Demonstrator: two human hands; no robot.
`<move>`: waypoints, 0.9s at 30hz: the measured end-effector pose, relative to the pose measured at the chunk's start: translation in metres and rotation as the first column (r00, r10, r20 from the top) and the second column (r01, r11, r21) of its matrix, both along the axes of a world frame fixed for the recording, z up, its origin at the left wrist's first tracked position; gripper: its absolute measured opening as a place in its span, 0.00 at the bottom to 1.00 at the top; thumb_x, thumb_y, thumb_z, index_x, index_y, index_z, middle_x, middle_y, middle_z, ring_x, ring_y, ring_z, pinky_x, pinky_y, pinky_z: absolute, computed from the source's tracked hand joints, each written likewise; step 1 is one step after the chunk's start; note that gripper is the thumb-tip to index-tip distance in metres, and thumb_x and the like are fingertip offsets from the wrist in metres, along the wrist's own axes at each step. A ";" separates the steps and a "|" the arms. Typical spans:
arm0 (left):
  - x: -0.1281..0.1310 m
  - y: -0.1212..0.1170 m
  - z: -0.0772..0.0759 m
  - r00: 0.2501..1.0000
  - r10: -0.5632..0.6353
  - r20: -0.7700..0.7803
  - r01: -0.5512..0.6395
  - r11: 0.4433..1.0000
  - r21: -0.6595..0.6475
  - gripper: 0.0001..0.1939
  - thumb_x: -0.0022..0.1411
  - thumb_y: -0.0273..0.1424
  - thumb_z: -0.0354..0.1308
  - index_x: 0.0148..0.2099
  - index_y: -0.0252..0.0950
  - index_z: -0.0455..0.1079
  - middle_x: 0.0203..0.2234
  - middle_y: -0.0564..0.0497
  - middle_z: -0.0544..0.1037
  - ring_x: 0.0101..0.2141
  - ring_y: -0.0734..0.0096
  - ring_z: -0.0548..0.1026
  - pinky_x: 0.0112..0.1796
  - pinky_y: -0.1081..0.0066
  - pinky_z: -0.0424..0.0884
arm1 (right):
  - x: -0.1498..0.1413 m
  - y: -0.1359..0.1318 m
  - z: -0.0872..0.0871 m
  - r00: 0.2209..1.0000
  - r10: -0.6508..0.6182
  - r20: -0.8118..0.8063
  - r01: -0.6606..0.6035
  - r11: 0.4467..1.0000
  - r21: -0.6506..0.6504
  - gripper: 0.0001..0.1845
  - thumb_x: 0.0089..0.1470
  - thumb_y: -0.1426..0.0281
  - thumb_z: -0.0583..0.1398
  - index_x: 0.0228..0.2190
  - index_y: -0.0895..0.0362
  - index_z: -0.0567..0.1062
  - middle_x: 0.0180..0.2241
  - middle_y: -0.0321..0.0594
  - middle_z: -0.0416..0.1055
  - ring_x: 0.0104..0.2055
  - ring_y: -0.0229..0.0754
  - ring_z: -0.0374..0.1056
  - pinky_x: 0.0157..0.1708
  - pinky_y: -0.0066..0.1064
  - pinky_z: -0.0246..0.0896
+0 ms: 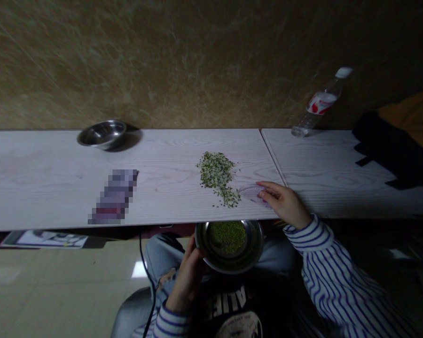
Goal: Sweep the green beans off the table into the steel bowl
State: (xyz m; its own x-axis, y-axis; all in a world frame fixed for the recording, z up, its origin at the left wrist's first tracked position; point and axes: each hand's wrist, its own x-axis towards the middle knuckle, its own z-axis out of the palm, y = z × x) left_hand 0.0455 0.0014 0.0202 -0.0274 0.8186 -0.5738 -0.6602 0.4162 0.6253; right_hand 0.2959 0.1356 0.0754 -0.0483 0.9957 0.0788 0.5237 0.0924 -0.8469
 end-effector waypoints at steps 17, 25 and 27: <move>0.002 0.000 -0.003 0.999 -0.032 -0.013 0.032 0.999 -0.007 0.32 0.49 0.27 0.61 0.59 0.40 0.66 0.44 0.46 0.78 0.45 0.53 0.75 0.43 0.59 0.72 | 0.012 -0.019 0.004 0.998 0.053 -0.041 -0.055 0.998 -0.038 0.18 0.51 0.66 0.61 0.44 0.58 0.79 0.34 0.44 0.81 0.36 0.46 0.76 0.40 0.39 0.73; 0.004 0.002 -0.005 0.999 -0.053 -0.011 0.053 0.999 0.010 0.29 0.48 0.28 0.61 0.55 0.39 0.70 0.43 0.47 0.79 0.44 0.55 0.75 0.42 0.62 0.71 | 0.004 -0.024 0.003 0.996 0.076 -0.037 -0.077 0.997 -0.027 0.16 0.52 0.66 0.61 0.43 0.56 0.80 0.34 0.42 0.81 0.37 0.45 0.76 0.40 0.37 0.73; 0.004 0.002 -0.007 0.999 -0.051 -0.009 0.051 0.999 0.001 0.30 0.48 0.28 0.62 0.56 0.40 0.69 0.43 0.47 0.79 0.44 0.55 0.75 0.42 0.62 0.71 | 0.003 -0.025 0.003 0.995 0.089 -0.039 -0.090 0.995 -0.032 0.16 0.52 0.67 0.60 0.43 0.56 0.80 0.35 0.42 0.80 0.37 0.45 0.76 0.39 0.37 0.73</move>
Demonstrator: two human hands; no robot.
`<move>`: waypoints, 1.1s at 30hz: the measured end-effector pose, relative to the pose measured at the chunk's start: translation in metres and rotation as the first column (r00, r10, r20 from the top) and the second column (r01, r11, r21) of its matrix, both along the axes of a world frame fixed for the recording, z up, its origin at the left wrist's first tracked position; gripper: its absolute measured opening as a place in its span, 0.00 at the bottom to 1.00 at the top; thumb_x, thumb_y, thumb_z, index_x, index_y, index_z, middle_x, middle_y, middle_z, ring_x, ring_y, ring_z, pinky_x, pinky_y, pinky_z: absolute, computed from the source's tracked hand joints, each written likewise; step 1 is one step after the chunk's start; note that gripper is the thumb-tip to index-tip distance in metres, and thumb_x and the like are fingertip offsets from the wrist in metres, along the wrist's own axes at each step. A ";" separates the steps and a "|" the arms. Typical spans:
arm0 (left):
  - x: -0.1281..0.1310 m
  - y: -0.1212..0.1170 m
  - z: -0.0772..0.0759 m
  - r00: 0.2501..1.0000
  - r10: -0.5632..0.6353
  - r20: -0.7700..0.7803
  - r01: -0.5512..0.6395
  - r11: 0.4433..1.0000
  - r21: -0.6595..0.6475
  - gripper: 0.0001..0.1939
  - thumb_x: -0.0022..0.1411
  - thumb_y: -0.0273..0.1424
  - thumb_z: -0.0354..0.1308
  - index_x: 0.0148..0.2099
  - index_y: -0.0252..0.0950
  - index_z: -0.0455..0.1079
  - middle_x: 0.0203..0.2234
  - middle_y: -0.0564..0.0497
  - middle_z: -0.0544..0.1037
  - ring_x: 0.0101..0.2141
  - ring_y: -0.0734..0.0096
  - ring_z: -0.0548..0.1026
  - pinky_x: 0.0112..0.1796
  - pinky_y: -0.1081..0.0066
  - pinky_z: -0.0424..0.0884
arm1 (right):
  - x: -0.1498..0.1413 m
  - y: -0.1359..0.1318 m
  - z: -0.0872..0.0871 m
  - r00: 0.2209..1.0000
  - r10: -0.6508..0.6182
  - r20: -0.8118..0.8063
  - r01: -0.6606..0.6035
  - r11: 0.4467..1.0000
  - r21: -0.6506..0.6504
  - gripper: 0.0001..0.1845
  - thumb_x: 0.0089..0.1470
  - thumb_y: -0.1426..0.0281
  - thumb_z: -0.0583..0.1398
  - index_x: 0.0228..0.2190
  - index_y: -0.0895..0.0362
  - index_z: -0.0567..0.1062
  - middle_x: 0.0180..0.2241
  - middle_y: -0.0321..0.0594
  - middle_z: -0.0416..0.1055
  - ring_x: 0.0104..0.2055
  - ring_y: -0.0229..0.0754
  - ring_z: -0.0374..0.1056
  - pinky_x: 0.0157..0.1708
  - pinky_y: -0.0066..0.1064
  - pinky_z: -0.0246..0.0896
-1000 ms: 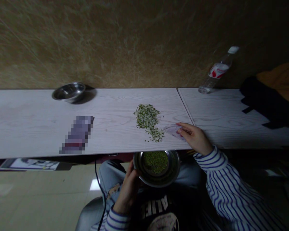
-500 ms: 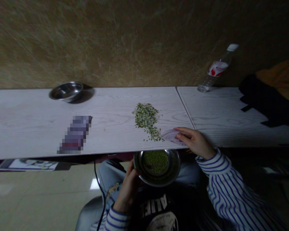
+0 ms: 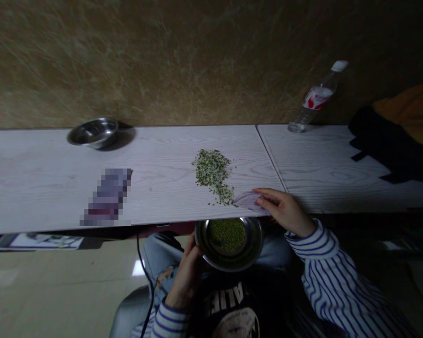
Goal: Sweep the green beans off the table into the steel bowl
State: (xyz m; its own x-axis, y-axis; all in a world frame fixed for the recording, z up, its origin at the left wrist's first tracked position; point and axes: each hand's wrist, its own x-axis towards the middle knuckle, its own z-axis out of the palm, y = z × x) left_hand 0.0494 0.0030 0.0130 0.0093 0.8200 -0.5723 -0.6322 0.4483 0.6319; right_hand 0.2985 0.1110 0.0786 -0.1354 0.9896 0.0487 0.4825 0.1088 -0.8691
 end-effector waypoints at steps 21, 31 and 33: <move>-0.001 -0.001 0.004 1.000 -0.006 -0.007 0.006 1.000 -0.005 0.28 0.47 0.27 0.61 0.54 0.40 0.70 0.43 0.48 0.79 0.45 0.55 0.74 0.42 0.63 0.72 | 0.000 0.008 0.001 0.995 -0.023 0.100 0.014 0.996 0.086 0.16 0.53 0.67 0.60 0.44 0.55 0.80 0.37 0.42 0.81 0.37 0.44 0.75 0.41 0.37 0.72; -0.003 -0.002 -0.002 0.999 -0.015 -0.031 0.015 1.000 -0.012 0.29 0.49 0.26 0.59 0.55 0.40 0.68 0.42 0.49 0.79 0.42 0.58 0.75 0.40 0.64 0.72 | -0.004 0.003 0.002 0.994 0.024 0.107 -0.030 0.998 0.055 0.16 0.54 0.67 0.60 0.44 0.54 0.81 0.38 0.42 0.81 0.38 0.45 0.76 0.42 0.36 0.72; -0.004 -0.003 -0.002 0.999 -0.016 -0.035 0.016 1.000 -0.014 0.28 0.49 0.26 0.60 0.55 0.39 0.68 0.41 0.49 0.79 0.41 0.58 0.75 0.39 0.64 0.72 | -0.002 0.001 0.004 0.996 0.005 0.091 -0.010 0.999 0.053 0.16 0.53 0.67 0.60 0.43 0.55 0.81 0.39 0.42 0.80 0.39 0.45 0.75 0.42 0.37 0.72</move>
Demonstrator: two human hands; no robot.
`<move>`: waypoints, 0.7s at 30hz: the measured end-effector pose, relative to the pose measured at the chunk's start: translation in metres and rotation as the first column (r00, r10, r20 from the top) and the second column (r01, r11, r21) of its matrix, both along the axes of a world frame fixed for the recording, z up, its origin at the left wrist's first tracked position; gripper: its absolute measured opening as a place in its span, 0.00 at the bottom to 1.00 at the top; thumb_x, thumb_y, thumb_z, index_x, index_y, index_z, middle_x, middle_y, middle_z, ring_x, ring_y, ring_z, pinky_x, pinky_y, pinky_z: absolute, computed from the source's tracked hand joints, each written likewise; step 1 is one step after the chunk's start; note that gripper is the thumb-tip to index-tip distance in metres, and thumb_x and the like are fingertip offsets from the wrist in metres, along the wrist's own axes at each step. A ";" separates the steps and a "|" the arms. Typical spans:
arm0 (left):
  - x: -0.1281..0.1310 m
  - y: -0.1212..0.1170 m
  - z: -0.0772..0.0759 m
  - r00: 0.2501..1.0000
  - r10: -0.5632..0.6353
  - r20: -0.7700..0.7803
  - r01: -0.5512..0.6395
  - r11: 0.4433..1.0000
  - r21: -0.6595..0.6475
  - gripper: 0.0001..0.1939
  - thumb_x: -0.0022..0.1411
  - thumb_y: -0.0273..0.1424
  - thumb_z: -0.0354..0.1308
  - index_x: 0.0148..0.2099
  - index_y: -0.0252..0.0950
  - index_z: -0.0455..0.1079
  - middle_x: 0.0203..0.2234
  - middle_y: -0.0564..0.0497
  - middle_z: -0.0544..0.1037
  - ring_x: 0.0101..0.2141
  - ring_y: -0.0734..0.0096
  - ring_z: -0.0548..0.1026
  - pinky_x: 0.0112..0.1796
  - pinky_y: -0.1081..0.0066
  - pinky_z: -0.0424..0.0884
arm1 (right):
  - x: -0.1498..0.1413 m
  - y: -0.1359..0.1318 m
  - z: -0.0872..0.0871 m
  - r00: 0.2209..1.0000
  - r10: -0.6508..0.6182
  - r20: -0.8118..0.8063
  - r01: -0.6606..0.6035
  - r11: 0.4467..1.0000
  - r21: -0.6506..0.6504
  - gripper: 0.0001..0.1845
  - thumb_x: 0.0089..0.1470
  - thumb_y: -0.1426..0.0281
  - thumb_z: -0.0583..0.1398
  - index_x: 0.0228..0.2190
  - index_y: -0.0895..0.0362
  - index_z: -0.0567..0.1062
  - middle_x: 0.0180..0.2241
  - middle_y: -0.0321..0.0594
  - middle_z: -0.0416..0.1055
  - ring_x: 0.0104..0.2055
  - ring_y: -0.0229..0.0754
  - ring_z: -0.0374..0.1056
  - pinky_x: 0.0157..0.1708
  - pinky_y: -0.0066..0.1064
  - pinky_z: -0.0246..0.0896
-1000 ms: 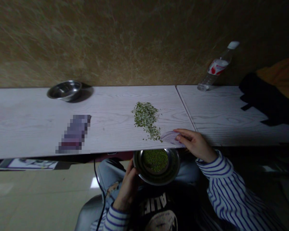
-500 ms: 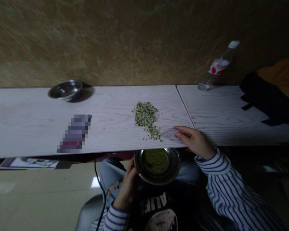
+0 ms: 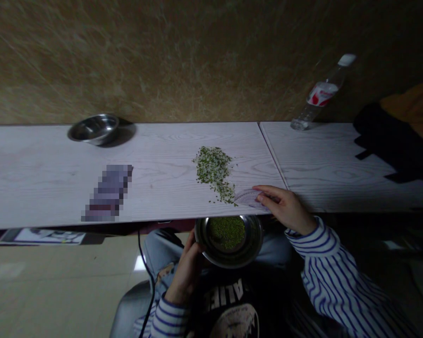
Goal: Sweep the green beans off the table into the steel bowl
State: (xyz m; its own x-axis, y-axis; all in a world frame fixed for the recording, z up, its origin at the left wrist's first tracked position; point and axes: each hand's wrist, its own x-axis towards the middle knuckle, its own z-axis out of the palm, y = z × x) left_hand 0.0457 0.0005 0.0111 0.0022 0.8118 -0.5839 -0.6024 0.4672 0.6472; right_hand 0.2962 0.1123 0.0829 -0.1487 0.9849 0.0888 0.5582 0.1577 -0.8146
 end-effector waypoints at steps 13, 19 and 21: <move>0.001 0.000 -0.003 1.000 0.002 0.007 -0.002 1.000 0.012 0.28 0.51 0.26 0.59 0.57 0.40 0.67 0.42 0.50 0.78 0.41 0.61 0.74 0.40 0.65 0.72 | 0.003 -0.010 -0.003 1.000 -0.019 -0.006 0.019 1.000 0.016 0.15 0.54 0.67 0.60 0.43 0.55 0.80 0.39 0.42 0.81 0.38 0.44 0.77 0.42 0.36 0.73; 0.002 0.001 -0.003 0.999 -0.009 0.039 0.008 1.000 0.020 0.28 0.50 0.25 0.59 0.56 0.40 0.67 0.41 0.51 0.78 0.40 0.62 0.75 0.40 0.66 0.72 | 0.002 -0.015 0.000 0.999 -0.024 0.028 0.024 1.000 0.016 0.16 0.55 0.68 0.60 0.44 0.56 0.80 0.40 0.43 0.81 0.39 0.44 0.77 0.41 0.35 0.73; 0.003 0.001 -0.003 1.000 -0.013 0.026 0.013 1.000 0.015 0.27 0.50 0.25 0.59 0.55 0.39 0.67 0.42 0.50 0.78 0.40 0.62 0.74 0.38 0.66 0.72 | 0.001 -0.015 0.000 0.999 -0.015 0.037 0.014 0.999 0.029 0.16 0.55 0.68 0.60 0.44 0.57 0.80 0.40 0.43 0.81 0.39 0.44 0.77 0.42 0.35 0.73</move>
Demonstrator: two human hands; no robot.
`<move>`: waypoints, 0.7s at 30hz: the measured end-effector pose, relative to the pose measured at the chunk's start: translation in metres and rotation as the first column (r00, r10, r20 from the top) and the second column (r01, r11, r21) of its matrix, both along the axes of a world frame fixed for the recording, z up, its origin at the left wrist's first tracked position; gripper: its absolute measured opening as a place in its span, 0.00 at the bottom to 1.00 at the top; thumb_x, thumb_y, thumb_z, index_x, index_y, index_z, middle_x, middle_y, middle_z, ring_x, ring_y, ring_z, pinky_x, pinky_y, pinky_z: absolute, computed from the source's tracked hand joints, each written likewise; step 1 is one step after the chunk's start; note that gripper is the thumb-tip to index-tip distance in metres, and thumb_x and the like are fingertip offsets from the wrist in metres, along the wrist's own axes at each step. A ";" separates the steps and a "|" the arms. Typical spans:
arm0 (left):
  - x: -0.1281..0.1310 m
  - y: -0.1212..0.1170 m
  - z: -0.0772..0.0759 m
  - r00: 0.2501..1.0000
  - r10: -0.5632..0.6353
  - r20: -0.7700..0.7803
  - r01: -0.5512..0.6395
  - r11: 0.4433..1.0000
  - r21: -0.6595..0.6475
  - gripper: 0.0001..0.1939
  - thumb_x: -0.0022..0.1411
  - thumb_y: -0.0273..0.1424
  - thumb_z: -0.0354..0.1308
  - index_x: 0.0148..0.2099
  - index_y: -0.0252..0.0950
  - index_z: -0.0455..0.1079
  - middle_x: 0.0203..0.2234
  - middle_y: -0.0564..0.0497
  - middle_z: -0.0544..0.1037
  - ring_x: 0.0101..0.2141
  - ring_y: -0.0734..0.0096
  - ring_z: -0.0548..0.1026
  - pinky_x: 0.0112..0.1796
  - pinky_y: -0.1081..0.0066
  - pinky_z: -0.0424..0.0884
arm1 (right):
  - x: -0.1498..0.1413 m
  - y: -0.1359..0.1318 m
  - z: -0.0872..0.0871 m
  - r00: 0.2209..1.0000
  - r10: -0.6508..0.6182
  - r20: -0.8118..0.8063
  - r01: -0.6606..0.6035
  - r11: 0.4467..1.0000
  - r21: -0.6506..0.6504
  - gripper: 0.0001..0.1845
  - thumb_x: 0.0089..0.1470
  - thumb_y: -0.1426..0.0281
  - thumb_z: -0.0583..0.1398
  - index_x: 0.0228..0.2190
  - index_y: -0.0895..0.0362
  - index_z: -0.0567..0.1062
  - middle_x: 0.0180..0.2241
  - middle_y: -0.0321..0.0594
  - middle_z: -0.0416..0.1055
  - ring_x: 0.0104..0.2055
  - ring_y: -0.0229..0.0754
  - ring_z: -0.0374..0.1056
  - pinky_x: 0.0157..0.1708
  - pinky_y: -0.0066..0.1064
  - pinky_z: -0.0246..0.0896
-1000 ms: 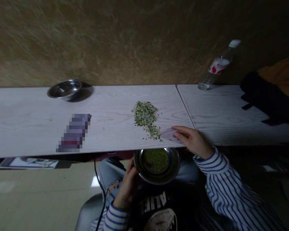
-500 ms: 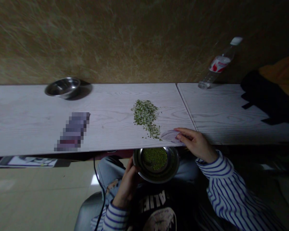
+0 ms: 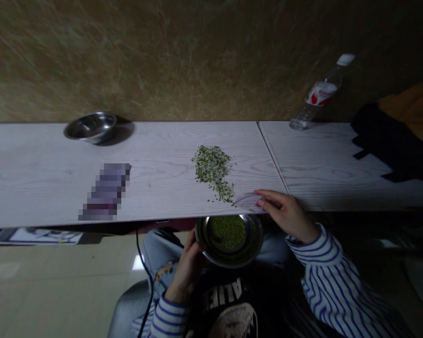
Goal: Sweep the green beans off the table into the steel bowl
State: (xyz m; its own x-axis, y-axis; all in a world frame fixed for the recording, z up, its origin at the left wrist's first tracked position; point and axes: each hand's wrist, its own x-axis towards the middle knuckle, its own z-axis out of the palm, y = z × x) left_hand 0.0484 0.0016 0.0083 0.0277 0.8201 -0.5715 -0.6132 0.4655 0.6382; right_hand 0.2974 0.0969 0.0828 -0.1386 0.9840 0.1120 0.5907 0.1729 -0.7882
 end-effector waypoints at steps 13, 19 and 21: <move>-0.002 -0.001 0.000 1.000 -0.002 -0.023 0.002 1.000 -0.007 0.30 0.50 0.26 0.59 0.57 0.40 0.66 0.41 0.49 0.77 0.40 0.60 0.73 0.38 0.64 0.73 | -0.006 0.001 -0.002 0.999 0.038 -0.002 -0.038 0.999 -0.002 0.16 0.56 0.69 0.59 0.45 0.57 0.80 0.38 0.43 0.81 0.37 0.42 0.77 0.41 0.33 0.73; 0.000 0.000 0.005 1.000 0.012 -0.006 -0.012 1.000 -0.021 0.30 0.49 0.27 0.60 0.57 0.39 0.67 0.43 0.49 0.78 0.40 0.60 0.74 0.39 0.64 0.73 | -0.008 0.008 -0.003 1.000 0.013 0.026 -0.013 1.000 0.019 0.16 0.56 0.69 0.59 0.45 0.56 0.80 0.41 0.43 0.80 0.39 0.44 0.77 0.44 0.35 0.72; 0.000 0.001 0.005 1.000 0.019 -0.002 -0.019 1.000 -0.012 0.31 0.49 0.26 0.60 0.57 0.39 0.67 0.45 0.48 0.78 0.41 0.59 0.74 0.39 0.65 0.73 | -0.007 0.009 -0.002 1.000 0.012 0.024 -0.012 1.000 0.022 0.16 0.56 0.69 0.59 0.45 0.56 0.80 0.41 0.43 0.80 0.40 0.44 0.77 0.43 0.35 0.72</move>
State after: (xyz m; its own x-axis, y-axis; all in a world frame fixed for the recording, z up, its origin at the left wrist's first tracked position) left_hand 0.0483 0.0021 0.0134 0.0115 0.8135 -0.5815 -0.6209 0.4616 0.6336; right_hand 0.2904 0.1056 0.0812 -0.1535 0.9796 0.1300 0.6071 0.1973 -0.7697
